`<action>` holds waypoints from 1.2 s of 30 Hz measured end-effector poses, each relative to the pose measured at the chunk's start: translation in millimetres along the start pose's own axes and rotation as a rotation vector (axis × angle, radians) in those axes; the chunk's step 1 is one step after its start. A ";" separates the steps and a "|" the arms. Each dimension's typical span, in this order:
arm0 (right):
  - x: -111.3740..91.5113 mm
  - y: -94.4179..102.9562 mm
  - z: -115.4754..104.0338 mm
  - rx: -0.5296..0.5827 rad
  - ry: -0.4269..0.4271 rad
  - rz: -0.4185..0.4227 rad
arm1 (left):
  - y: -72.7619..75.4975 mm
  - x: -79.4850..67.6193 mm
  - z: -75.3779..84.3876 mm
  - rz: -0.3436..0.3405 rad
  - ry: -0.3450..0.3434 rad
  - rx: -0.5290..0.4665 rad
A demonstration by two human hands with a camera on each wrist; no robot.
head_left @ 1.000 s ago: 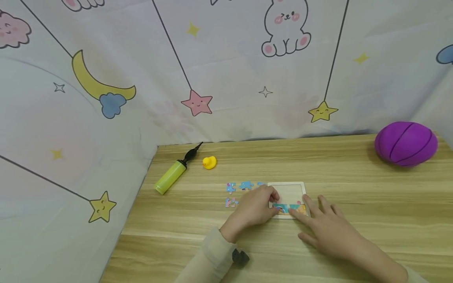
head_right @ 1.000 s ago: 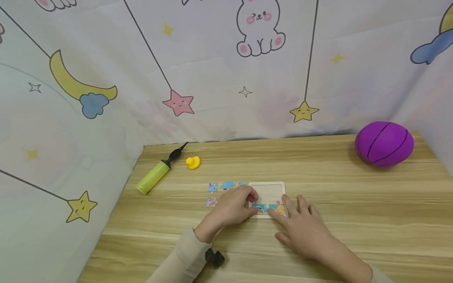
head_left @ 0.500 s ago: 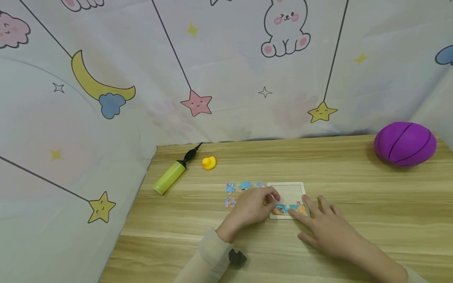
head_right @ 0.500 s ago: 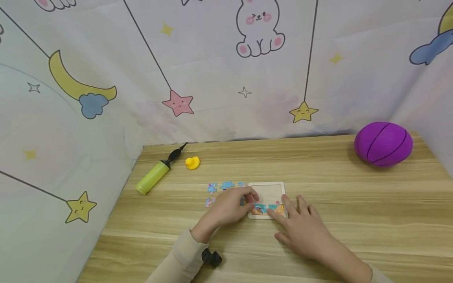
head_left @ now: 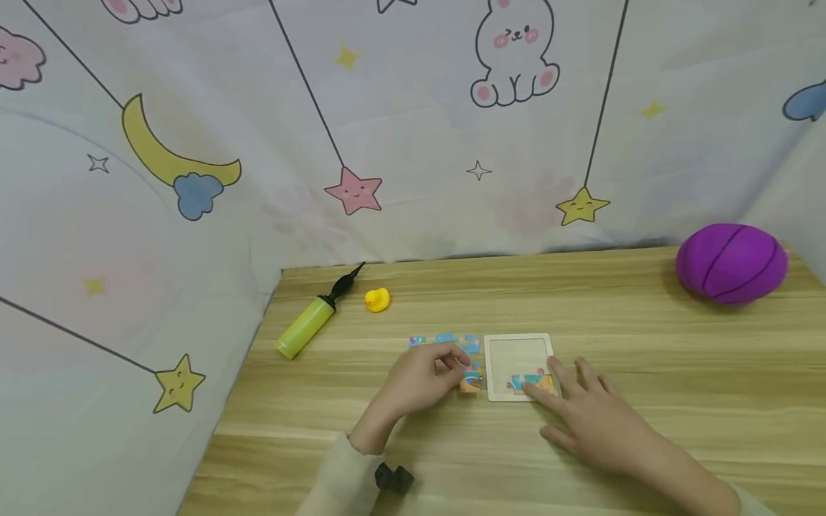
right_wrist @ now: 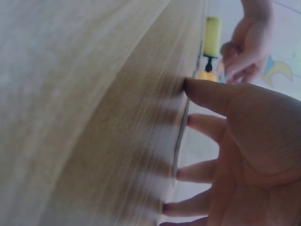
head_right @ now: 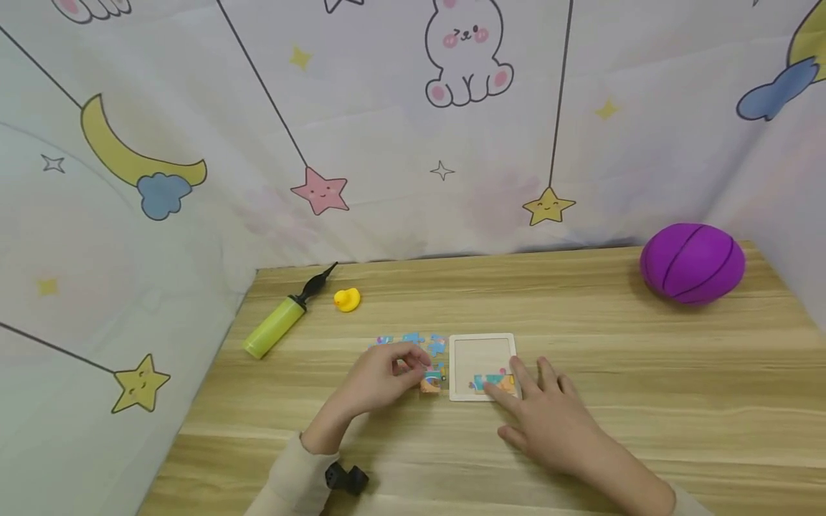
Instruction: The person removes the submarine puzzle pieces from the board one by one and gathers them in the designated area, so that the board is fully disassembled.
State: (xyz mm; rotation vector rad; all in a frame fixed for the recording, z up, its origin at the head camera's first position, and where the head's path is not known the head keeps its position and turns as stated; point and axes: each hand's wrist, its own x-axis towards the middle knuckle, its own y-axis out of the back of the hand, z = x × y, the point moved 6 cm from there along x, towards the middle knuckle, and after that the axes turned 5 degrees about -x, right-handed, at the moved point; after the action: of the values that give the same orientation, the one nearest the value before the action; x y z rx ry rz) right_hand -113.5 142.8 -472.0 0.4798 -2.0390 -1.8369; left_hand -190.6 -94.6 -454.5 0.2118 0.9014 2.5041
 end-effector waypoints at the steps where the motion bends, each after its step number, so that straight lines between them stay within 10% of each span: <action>1: 0.1 -0.2 -0.4 -0.001 0.003 0.001 | 4.9 -3.8 -3.4 0.005 0.003 0.000; 15: 0.7 -1.1 -0.6 -0.003 0.007 0.000 | 47.9 -40.7 -49.9 -0.047 0.081 -0.043; 36: 1.0 -1.0 -0.1 0.001 0.001 -0.001 | 48.6 -44.0 -60.2 -0.044 0.163 0.122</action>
State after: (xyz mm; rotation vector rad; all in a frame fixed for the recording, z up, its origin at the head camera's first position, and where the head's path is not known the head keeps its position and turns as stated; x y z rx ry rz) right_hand -114.3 142.1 -473.0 0.4817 -2.0391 -1.8357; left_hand -187.9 -182.2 -469.5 0.0273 1.1138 2.4552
